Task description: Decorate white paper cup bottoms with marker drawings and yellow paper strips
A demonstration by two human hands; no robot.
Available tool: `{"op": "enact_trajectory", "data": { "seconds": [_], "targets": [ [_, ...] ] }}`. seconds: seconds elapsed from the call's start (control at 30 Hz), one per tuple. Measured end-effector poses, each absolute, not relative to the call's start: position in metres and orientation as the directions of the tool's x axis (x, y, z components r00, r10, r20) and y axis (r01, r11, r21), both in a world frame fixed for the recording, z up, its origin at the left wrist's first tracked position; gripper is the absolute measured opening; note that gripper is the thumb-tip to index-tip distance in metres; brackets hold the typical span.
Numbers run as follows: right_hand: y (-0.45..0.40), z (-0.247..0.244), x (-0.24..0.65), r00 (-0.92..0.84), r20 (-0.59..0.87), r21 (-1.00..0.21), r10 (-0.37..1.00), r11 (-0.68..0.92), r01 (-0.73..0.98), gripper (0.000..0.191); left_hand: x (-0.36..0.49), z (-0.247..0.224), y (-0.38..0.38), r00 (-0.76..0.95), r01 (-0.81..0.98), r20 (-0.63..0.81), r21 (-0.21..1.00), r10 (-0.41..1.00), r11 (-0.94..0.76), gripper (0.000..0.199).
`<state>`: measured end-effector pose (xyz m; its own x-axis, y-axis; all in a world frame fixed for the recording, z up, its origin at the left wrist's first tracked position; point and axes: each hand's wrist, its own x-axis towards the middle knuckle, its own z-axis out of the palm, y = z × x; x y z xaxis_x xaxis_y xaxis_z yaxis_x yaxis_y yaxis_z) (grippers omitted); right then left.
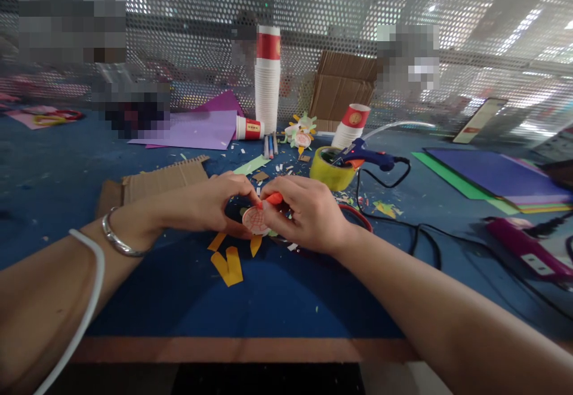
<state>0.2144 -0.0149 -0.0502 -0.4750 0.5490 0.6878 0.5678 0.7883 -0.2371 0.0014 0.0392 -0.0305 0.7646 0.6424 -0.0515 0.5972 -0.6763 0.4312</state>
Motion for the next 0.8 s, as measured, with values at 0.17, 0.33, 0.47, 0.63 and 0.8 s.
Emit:
{"op": "enact_trajectory", "data": {
  "seconds": [0.17, 0.33, 0.47, 0.63, 0.8],
  "targets": [
    [-0.016, -0.049, 0.218, -0.541, 0.682, -0.1, 0.492, 0.796, 0.597, 0.01, 0.003, -0.032, 0.04, 0.77, 0.591, -0.057, 0.439, 0.635, -0.677, 0.041],
    [-0.019, -0.045, 0.219, -0.56, 0.66, -0.079, 0.5, 0.788, 0.61, 0.011, 0.005, -0.03, 0.038, 0.744, 0.627, -0.073, 0.42, 0.664, -0.656, 0.044],
    [-0.021, -0.041, 0.218, -0.541, 0.65, -0.14, 0.533, 0.784, 0.604, 0.011, 0.005, -0.028, 0.037, 0.752, 0.618, -0.084, 0.435, 0.654, -0.655, 0.041],
    [-0.022, -0.036, 0.214, -0.431, 0.624, -0.338, 0.652, 0.723, 0.603, 0.014, 0.003, -0.029, 0.038, 0.759, 0.609, -0.072, 0.432, 0.648, -0.665, 0.041],
    [-0.013, -0.043, 0.21, -0.262, 0.548, -0.659, 0.795, 0.603, 0.45, 0.013, 0.003, -0.029, 0.039, 0.75, 0.618, -0.068, 0.429, 0.658, -0.659, 0.043]
  ]
}}
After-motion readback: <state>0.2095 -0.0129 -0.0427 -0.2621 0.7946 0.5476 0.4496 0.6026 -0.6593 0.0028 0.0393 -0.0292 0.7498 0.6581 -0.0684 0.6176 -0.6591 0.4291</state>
